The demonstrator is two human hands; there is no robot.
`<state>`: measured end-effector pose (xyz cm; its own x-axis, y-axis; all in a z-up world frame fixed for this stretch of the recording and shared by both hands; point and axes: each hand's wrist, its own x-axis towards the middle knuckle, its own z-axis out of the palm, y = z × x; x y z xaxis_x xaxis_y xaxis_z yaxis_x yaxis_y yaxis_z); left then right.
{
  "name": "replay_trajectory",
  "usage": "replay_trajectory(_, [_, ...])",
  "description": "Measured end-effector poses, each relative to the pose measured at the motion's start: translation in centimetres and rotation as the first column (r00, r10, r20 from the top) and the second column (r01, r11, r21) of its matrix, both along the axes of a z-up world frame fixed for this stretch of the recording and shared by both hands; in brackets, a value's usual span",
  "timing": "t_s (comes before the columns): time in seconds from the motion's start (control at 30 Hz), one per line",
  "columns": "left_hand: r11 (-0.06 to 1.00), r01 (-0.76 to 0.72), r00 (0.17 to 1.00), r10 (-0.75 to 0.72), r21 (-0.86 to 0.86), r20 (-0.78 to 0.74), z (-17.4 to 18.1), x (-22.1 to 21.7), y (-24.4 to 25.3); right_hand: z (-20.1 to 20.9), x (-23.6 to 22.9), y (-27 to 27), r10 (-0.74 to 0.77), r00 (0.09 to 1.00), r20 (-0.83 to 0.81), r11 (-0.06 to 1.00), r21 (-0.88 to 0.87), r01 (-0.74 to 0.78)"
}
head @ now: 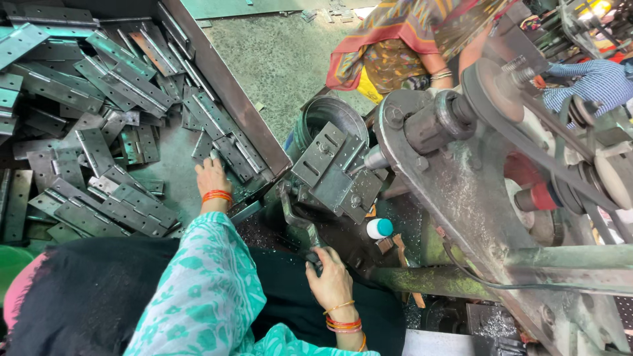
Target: The person repeatedly picks up metal plates from a bin, places them into a press machine, and operates the lever to punch holes. The processed plates are then dropped into a collection bin. The task is performed continuously throughout the clip.
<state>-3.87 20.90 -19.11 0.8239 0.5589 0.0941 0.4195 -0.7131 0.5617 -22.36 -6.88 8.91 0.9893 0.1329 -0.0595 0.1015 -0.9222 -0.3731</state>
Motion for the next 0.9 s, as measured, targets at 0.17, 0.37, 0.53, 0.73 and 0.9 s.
replay_trajectory(0.17, [0.987,-0.031,0.998,0.041,0.156,-0.057,-1.4,-2.5,4.0,-0.3,-0.2,-0.2,-0.011,1.000,-0.001,1.000,0.005,0.011])
replay_trajectory(0.37, [0.942,-0.176,0.981,0.191,0.285,-0.026,-1.5,-4.5,4.2,-0.4,-0.4,-0.4,0.006,1.000,0.027,1.000,0.011,-0.006])
replay_trajectory(0.53, [0.950,-0.131,0.988,0.150,0.283,-0.047,-0.7,-5.7,3.6,-0.5,-0.5,-0.5,0.001,1.000,0.016,1.000,0.014,-0.001])
replay_trajectory(0.73, [0.976,-0.215,0.976,0.216,0.030,-0.012,0.4,-5.5,4.2,-0.4,-0.6,-0.6,-0.002,1.000,0.009,1.000,0.012,0.002])
replay_trajectory(0.9, [0.980,-0.199,0.980,0.199,-0.020,-0.008,1.2,-5.7,4.2,-0.2,-0.6,-0.4,0.001,1.000,0.008,1.000,-0.002,-0.001])
